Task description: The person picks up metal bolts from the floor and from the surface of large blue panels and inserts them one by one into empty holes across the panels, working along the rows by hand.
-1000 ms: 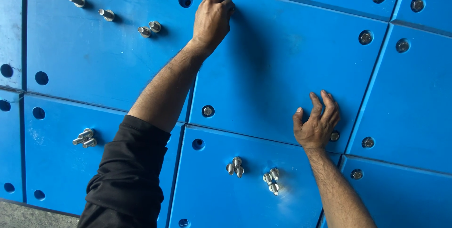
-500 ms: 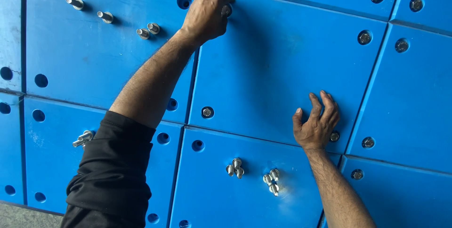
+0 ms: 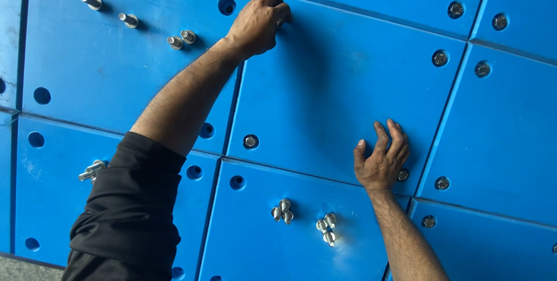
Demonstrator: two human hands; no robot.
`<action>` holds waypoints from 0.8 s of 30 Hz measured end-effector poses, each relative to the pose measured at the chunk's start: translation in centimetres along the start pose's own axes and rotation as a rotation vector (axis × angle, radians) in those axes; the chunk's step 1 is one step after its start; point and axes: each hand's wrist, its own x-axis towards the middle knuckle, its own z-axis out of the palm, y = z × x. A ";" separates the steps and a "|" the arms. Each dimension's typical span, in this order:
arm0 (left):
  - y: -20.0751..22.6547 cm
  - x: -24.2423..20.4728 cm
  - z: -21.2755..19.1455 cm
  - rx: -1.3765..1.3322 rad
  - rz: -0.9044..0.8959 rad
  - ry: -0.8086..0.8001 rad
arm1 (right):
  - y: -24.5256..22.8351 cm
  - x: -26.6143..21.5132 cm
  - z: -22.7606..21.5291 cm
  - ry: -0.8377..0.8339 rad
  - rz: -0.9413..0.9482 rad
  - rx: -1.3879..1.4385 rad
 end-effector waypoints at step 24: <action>-1.4 1.0 0.2 0.057 0.176 -0.076 | -0.1 0.1 0.0 -0.003 0.001 0.011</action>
